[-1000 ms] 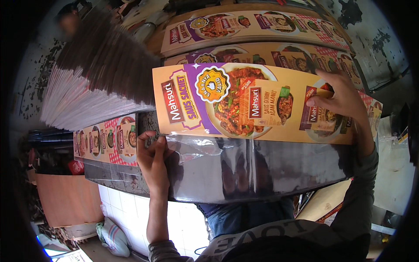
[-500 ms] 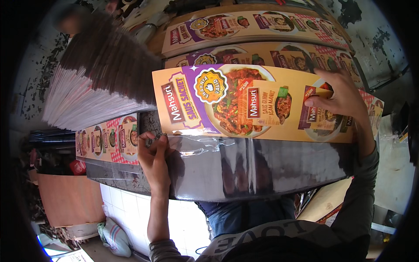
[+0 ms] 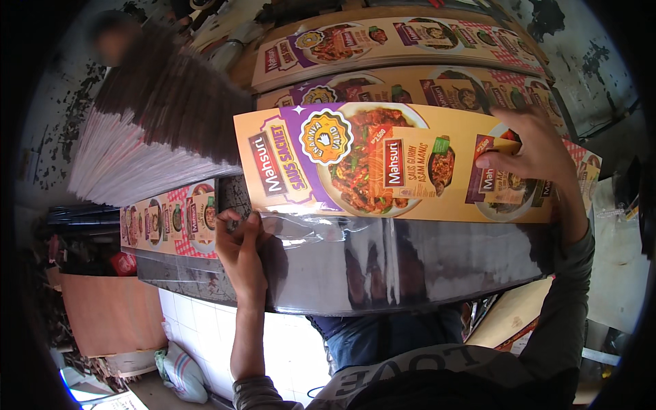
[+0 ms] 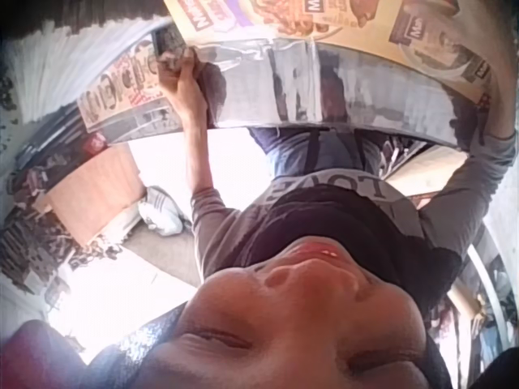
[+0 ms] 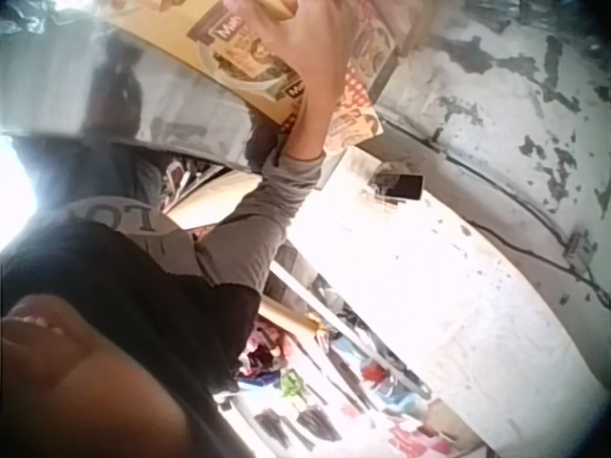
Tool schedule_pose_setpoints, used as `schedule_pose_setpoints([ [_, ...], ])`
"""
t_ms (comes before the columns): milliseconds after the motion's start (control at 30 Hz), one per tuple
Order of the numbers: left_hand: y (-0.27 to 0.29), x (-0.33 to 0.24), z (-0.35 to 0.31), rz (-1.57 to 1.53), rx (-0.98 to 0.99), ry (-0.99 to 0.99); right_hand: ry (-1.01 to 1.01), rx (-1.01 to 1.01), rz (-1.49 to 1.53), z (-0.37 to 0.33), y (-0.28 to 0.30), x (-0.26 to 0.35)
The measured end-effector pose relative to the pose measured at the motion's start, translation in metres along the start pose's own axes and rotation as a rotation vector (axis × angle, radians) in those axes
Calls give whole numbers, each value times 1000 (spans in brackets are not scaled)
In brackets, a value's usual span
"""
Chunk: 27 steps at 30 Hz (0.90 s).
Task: The person inserts printed paper strips into clear plastic sleeves one by one by hand.
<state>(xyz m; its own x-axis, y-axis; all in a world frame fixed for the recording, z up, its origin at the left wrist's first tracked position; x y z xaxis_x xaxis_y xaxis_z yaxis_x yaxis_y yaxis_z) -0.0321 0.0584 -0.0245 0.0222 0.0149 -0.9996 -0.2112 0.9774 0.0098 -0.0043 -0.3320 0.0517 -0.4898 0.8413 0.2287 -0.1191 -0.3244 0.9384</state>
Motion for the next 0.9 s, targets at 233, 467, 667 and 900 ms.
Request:
schedule_pose_setpoints([
  [233, -1, 0, -1, -30, 3, -6, 43, -12, 21, -1, 1, -1],
  [467, -2, 1, -2, -1, -7, -16, 41, 5, -40, -4, 4, 2],
  [667, -2, 2, 0, 32, 31, -19, -47, 160, 1, -2, 1, -5],
  [900, -3, 3, 1, -7, 42, -35, -55, 134, 51, -2, 4, -11],
])
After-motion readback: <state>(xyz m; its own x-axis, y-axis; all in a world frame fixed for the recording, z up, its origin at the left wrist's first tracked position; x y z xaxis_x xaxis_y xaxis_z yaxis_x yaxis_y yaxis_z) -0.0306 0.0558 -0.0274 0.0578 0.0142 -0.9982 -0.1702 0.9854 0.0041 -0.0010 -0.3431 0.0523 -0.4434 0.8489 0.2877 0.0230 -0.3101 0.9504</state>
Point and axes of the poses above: each hand's wrist, its own z-axis towards the middle knuckle, its own y-axis out of the back of the hand, x = y × z, the point moved 1 cm from there along z, towards the middle knuckle, and after that the axes turned 5 degrees about x, right-handed, at the moved point
